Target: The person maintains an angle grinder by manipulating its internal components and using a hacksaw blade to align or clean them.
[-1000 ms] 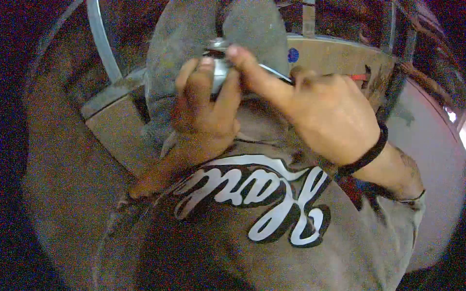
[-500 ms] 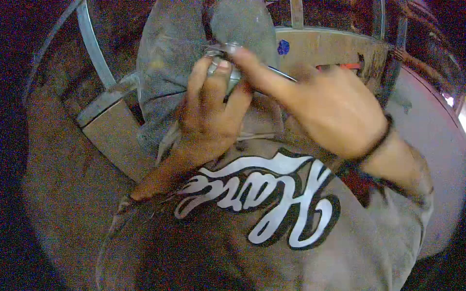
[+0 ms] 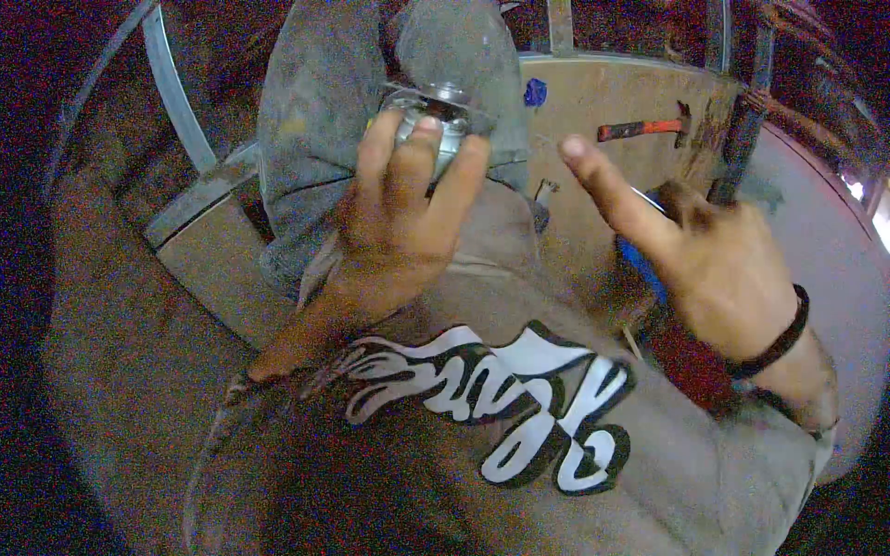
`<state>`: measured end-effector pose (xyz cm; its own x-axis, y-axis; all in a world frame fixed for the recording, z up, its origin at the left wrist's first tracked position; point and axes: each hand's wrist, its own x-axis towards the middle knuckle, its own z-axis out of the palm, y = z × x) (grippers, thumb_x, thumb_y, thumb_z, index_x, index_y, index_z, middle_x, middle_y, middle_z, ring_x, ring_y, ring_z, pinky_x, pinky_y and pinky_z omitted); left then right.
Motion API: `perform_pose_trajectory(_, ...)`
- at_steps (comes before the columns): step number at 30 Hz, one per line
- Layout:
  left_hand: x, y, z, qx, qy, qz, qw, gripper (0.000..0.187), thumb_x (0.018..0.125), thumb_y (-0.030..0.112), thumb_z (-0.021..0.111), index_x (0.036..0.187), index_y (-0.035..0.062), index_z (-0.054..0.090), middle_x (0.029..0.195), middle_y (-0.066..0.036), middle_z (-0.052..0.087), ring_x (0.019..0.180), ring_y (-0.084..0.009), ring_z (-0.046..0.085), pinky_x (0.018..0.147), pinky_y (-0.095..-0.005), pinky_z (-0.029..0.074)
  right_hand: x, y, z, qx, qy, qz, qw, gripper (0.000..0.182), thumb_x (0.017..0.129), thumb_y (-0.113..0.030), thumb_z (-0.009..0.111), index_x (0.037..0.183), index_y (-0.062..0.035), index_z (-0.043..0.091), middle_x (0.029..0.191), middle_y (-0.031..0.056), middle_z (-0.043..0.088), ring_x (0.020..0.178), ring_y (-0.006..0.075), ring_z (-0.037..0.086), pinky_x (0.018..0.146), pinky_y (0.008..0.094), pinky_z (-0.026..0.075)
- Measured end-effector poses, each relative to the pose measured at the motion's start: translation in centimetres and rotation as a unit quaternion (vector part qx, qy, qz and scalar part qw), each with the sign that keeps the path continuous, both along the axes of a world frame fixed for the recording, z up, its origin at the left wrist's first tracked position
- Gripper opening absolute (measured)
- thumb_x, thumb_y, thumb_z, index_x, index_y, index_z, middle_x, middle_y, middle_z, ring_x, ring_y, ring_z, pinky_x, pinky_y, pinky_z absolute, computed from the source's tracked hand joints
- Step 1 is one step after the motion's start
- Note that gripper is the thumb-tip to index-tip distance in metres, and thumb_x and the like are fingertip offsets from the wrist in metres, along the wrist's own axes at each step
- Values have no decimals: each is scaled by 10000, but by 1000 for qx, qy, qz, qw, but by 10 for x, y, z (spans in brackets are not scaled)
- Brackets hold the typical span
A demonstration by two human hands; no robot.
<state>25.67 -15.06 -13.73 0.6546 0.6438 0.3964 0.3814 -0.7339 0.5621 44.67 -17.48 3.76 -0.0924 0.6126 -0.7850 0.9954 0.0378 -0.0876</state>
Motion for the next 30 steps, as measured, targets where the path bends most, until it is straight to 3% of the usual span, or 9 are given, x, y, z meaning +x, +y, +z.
perform_pose_trajectory(5, -6, 0, 0, 29, 55, -38, 997, 157, 721, 154, 590, 831, 46, 622, 931, -147, 453, 939, -407, 500, 751, -543, 460, -34, 48, -71, -15, 55, 31, 998, 742, 738, -8, 498, 1417, -216, 282, 730, 181, 590, 600, 380, 583, 598, 431, 490)
perform_pose_trajectory(7, -5, -2, -9, 17, 22, -21, 999, 159, 719, 155, 589, 834, 49, 622, 929, -147, 452, 936, -409, 505, 747, -544, 462, -42, 50, -87, 31, 101, 28, 994, 722, 744, -28, 510, 1413, -190, 293, 711, 174, 588, 615, 374, 593, 606, 420, 495)
perform_pose_trajectory(11, 15, -3, 4, 0, -2, -1, 1000, 159, 726, 137, 592, 862, 63, 624, 938, -137, 453, 935, -396, 512, 723, -543, 468, 5, -6, -14, 42, 43, -14, 998, 721, 745, -29, 514, 1412, -191, 295, 727, 190, 602, 621, 378, 596, 607, 428, 490)
perform_pose_trajectory(13, 19, -2, 6, 39, 30, 17, 999, 155, 740, 129, 596, 881, 72, 625, 953, -149, 456, 915, -389, 516, 711, -532, 477, 7, -9, 1, -18, -3, -45, 999, 703, 768, -46, 540, 1411, -190, 295, 768, 194, 621, 623, 372, 602, 611, 430, 489)
perform_pose_trajectory(18, 11, 2, 14, 25, 43, 30, 998, 171, 747, 129, 593, 899, 54, 619, 973, -160, 451, 909, -386, 513, 715, -511, 485, -23, 42, -52, 12, 56, -11, 998, 712, 757, -29, 524, 1411, -191, 292, 833, 206, 619, 699, 384, 604, 647, 443, 483)
perform_pose_trajectory(20, 5, 10, 14, -44, 29, 12, 999, 188, 749, 137, 595, 919, 60, 620, 975, -157, 452, 944, -386, 501, 721, -499, 487, -22, 42, -46, -10, 48, -11, 999, 724, 744, -17, 512, 1412, -192, 291, 870, 216, 616, 736, 392, 604, 673, 451, 479)
perform_pose_trajectory(23, 15, 0, 11, 13, 4, 10, 1000, 168, 746, 134, 607, 902, 72, 613, 944, -125, 467, 951, -377, 501, 739, -502, 484, 5, 11, -6, -39, 19, -24, 999, 740, 730, 16, 508, 1410, -188, 297, 956, 212, 612, 802, 395, 611, 724, 432, 495)
perform_pose_trajectory(25, 10, -3, 5, 14, -1, 7, 1000, 164, 748, 136, 606, 896, 66, 610, 939, -118, 468, 950, -376, 501, 744, -510, 484, 4, 3, -3, 58, 58, -1, 997, 740, 737, 15, 500, 1413, -205, 294, 877, 199, 623, 769, 386, 617, 700, 416, 502)
perform_pose_trajectory(30, -2, -6, -4, 52, 38, -7, 998, 185, 729, 151, 608, 890, 61, 613, 909, -121, 461, 928, -380, 505, 737, -525, 484, -33, 37, -69, 16, 109, -12, 994, 743, 738, -9, 497, 1415, -226, 282, 728, 205, 584, 658, 381, 586, 623, 429, 477)
